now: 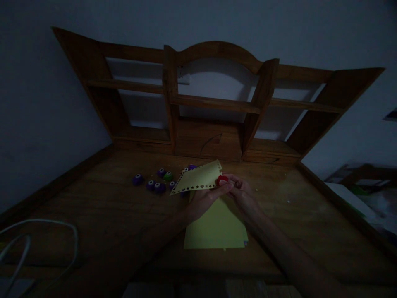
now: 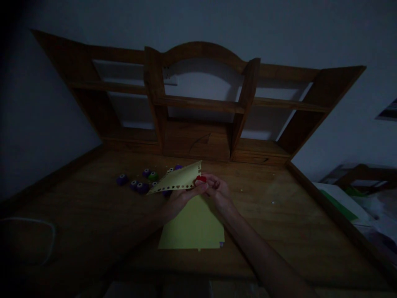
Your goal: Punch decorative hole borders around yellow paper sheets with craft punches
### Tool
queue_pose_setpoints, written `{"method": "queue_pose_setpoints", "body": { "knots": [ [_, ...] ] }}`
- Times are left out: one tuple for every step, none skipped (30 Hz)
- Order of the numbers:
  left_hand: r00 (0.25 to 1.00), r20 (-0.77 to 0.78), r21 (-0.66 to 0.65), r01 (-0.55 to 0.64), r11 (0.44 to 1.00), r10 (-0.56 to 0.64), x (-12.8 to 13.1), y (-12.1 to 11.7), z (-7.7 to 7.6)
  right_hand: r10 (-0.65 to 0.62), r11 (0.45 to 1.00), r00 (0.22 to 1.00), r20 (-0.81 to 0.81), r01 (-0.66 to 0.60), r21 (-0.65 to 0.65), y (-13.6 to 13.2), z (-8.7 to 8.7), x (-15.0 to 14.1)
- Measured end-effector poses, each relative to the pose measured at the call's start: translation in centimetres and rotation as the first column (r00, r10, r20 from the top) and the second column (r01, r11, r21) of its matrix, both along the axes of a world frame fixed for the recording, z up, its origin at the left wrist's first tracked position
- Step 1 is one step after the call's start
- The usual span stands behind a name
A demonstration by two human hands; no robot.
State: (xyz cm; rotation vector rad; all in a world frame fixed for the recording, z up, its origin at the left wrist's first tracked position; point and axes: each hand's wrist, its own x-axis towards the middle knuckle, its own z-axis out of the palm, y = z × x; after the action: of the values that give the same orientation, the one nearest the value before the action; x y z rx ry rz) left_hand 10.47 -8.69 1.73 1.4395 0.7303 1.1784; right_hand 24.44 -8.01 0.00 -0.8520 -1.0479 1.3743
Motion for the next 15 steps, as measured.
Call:
{"method": "queue_pose_setpoints", "body": {
  "knots": [
    [1.0,0.011,0.004,-0.007,1.0,0.007,0.04,0.06,-0.1,-0.002,1.0,1.0,-0.011,0.002,-0.011,-0.05,0.01,-0.03],
    [1.0,0.021,0.004,-0.013,1.0,0.013,0.07,0.12,-0.21,-0.003,1.0,1.0,-0.019,0.003,-0.026,-0.1,0.07,-0.05],
    [0.999,0.03,-0.002,-0.018,1.0,0.018,0.1,0.17,-0.33,-0.006,0.999,1.0,-0.025,0.005,-0.041,-0.15,0.16,-0.08],
    [0.999,0.037,-0.01,-0.018,1.0,0.018,0.11,0.23,-0.44,-0.009,0.998,1.0,-0.026,0.008,-0.054,-0.19,0.27,-0.12],
    [0.999,0.042,-0.018,-0.017,1.0,0.017,0.12,0.28,-0.52,-0.014,0.998,1.0,-0.025,0.013,-0.063,-0.2,0.36,-0.18],
    [0.999,0.051,-0.023,-0.018,1.0,0.019,0.13,0.33,-0.56,-0.02,0.998,1.0,-0.022,0.018,-0.065,-0.19,0.41,-0.25],
    [0.998,0.059,-0.023,-0.02,1.0,0.021,0.15,0.39,-0.55,-0.024,0.998,1.0,-0.02,0.023,-0.063,-0.14,0.43,-0.34],
    [0.997,0.068,-0.017,-0.021,1.0,0.022,0.17,0.44,-0.48,-0.027,0.998,0.999,-0.018,0.026,-0.06,-0.06,0.41,-0.45],
    [0.997,0.078,-0.014,-0.017,1.0,0.018,0.19,0.5,-0.36,-0.032,0.998,0.999,-0.02,0.031,-0.056,0.05,0.35,-0.56],
    [0.996,0.09,-0.018,-0.008,1.0,0.01,0.22,0.56,-0.2,-0.039,0.998,0.999,-0.024,0.038,-0.051,0.18,0.28,-0.65],
    [0.995,0.101,-0.027,0.008,1.0,-0.006,0.26,0.61,-0.02,-0.05,0.998,0.998,-0.03,0.049,-0.046,0.31,0.21,-0.7],
    [0.994,0.108,-0.042,0.032,0.999,-0.028,0.28,0.65,0.15,-0.058,0.998,0.998,-0.038,0.056,-0.039,0.43,0.17,-0.7],
    [0.992,0.113,-0.064,0.06,0.996,-0.053,0.28,0.69,0.28,-0.058,0.998,0.997,-0.052,0.057,-0.026,0.54,0.17,-0.64],
    [0.99,0.118,-0.089,0.087,0.992,-0.076,0.25,0.72,0.35,-0.046,0.999,0.997,-0.068,0.045,-0.012,0.61,0.22,-0.51],
    [0.988,0.122,-0.113,0.112,0.987,-0.098,0.18,0.75,0.35,-0.017,1.0,0.997,-0.082,0.017,-0.002,0.66,0.31,-0.31]
  ]
}}
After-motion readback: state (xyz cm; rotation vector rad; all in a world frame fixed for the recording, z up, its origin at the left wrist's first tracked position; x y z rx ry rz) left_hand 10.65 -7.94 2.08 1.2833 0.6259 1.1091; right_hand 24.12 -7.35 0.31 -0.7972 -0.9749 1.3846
